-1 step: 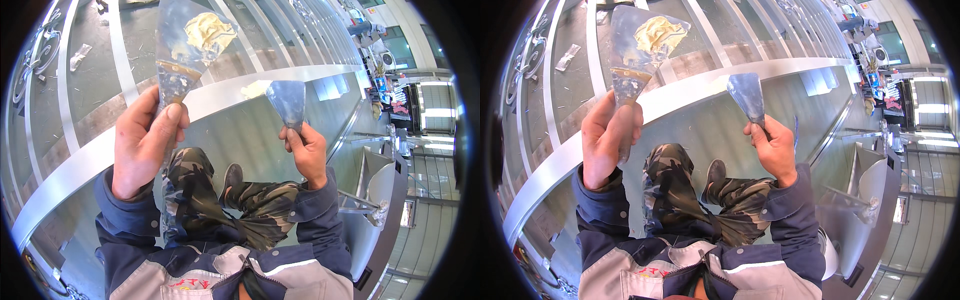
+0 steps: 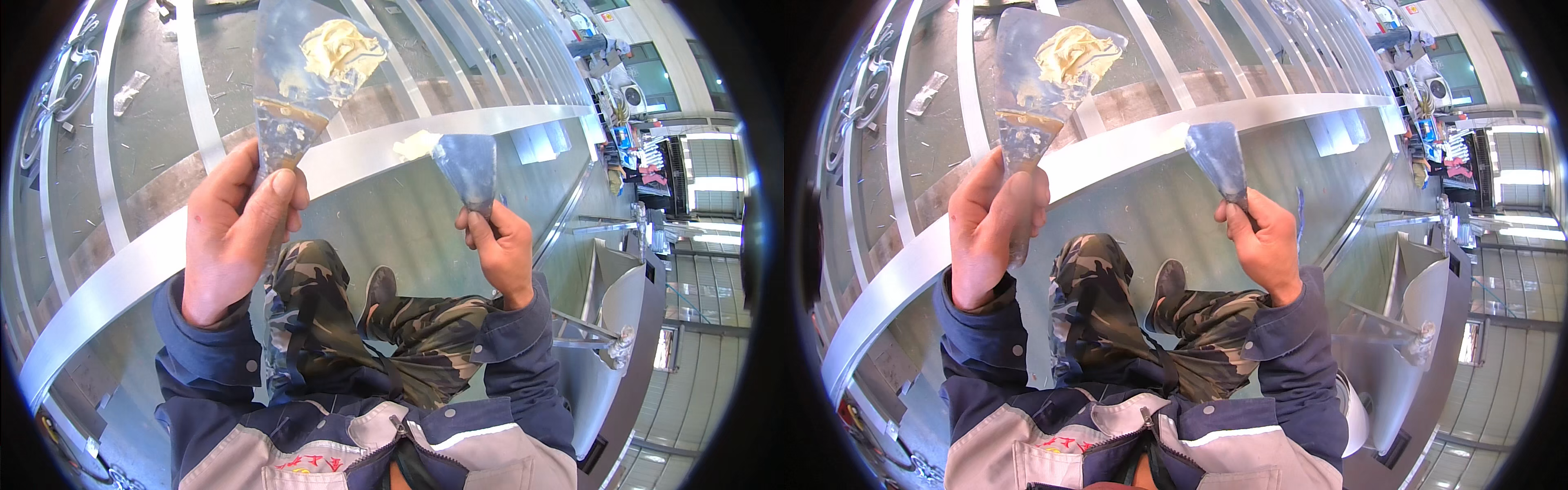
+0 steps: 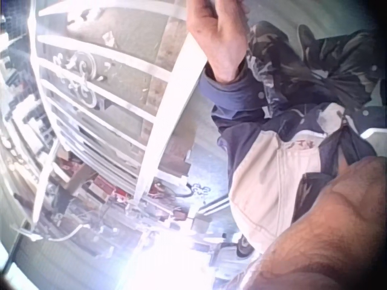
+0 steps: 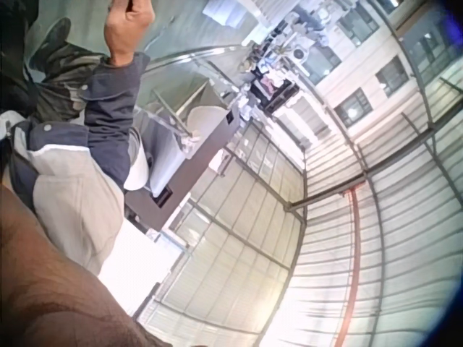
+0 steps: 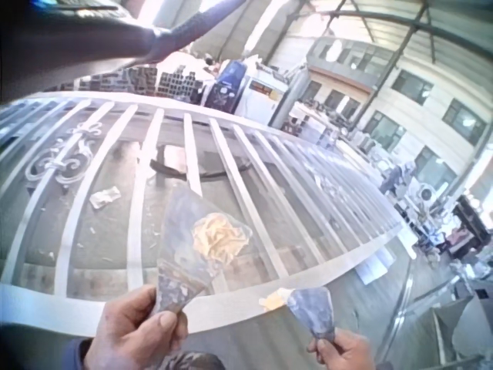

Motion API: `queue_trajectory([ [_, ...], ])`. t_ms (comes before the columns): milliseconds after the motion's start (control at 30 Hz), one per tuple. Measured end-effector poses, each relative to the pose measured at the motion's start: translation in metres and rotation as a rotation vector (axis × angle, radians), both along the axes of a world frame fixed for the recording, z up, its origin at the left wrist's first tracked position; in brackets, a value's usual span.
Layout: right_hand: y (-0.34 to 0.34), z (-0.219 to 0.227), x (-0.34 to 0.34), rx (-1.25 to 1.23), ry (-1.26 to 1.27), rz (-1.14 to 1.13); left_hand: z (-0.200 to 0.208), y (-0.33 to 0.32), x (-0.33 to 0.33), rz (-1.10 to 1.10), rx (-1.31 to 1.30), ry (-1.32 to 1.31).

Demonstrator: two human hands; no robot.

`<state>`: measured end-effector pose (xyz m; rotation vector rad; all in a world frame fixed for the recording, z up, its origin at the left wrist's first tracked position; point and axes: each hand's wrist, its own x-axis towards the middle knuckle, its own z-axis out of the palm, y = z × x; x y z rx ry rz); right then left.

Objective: The person scoops a yellow paste from a container using a putty knife and transfers it to a second putty knife. They then apply the paste along the seams of a metal frame structure, smoothing it with the tool.

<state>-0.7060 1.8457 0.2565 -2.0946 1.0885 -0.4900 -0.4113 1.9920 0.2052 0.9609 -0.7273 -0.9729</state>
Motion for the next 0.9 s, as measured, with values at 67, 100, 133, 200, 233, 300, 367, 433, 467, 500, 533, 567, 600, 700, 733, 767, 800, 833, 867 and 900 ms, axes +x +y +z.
queue_trajectory([
  [67, 0.002, 0.0, 0.002, -0.114, 0.092, 0.044, 0.0, 0.0, 0.0, 0.006, -0.004, 0.007],
  [100, 0.003, -0.002, 0.005, -0.189, 0.087, 0.062, 0.0, 0.001, 0.0, 0.007, 0.003, 0.006],
  [133, 0.004, -0.005, 0.01, -0.264, 0.082, 0.079, 0.0, 0.001, 0.0, 0.009, 0.01, 0.005],
  [200, 0.0, -0.009, 0.012, -0.386, 0.094, 0.109, 0.0, 0.001, 0.0, 0.009, 0.006, 0.004],
  [233, -0.003, -0.011, 0.009, -0.434, 0.111, 0.121, 0.0, 0.001, 0.0, 0.009, 0.003, 0.004],
  [300, -0.007, -0.014, 0.008, -0.538, 0.152, 0.14, -0.001, 0.001, 0.001, -0.007, 0.0, -0.002],
  [367, -0.008, -0.016, 0.01, -0.652, 0.199, 0.15, 0.0, 0.0, 0.001, 0.008, 0.008, -0.019],
  [433, -0.008, -0.016, 0.014, -0.738, 0.252, 0.17, 0.004, -0.001, -0.004, 0.049, 0.031, -0.047],
  [467, -0.007, -0.016, 0.016, -0.781, 0.279, 0.18, 0.004, -0.001, -0.004, 0.057, 0.035, -0.044],
  [500, -0.005, -0.016, 0.018, -0.79, 0.296, 0.182, 0.004, -0.001, -0.005, 0.064, 0.038, -0.04],
  [533, -0.003, -0.016, 0.021, -0.798, 0.312, 0.183, 0.004, -0.001, -0.006, 0.072, 0.041, -0.037],
  [567, -0.001, -0.016, 0.023, -0.806, 0.329, 0.185, 0.003, -0.001, -0.004, 0.049, 0.028, -0.027],
  [600, 0.0, -0.016, 0.025, -0.807, 0.338, 0.193, 0.001, 0.001, -0.001, 0.025, 0.016, -0.018],
  [700, 0.005, -0.015, 0.026, -0.798, 0.341, 0.223, 0.001, 0.002, 0.0, 0.011, 0.005, -0.011],
  [733, 0.007, -0.016, 0.026, -0.788, 0.328, 0.236, 0.001, 0.002, 0.0, 0.016, 0.007, -0.013],
  [767, 0.008, -0.016, 0.026, -0.778, 0.314, 0.249, 0.001, 0.002, 0.0, 0.011, 0.007, -0.017],
  [800, 0.01, -0.014, 0.025, -0.769, 0.304, 0.245, 0.001, 0.002, 0.001, 0.004, 0.005, -0.019],
  [833, 0.012, -0.011, 0.024, -0.761, 0.293, 0.241, 0.001, 0.002, 0.002, -0.002, 0.002, -0.02],
  [867, 0.012, -0.009, 0.022, -0.752, 0.282, 0.238, 0.001, 0.002, 0.002, -0.001, 0.004, -0.02],
  [900, 0.009, -0.008, 0.021, -0.773, 0.278, 0.217, 0.002, 0.002, 0.002, -0.001, 0.005, -0.02],
])
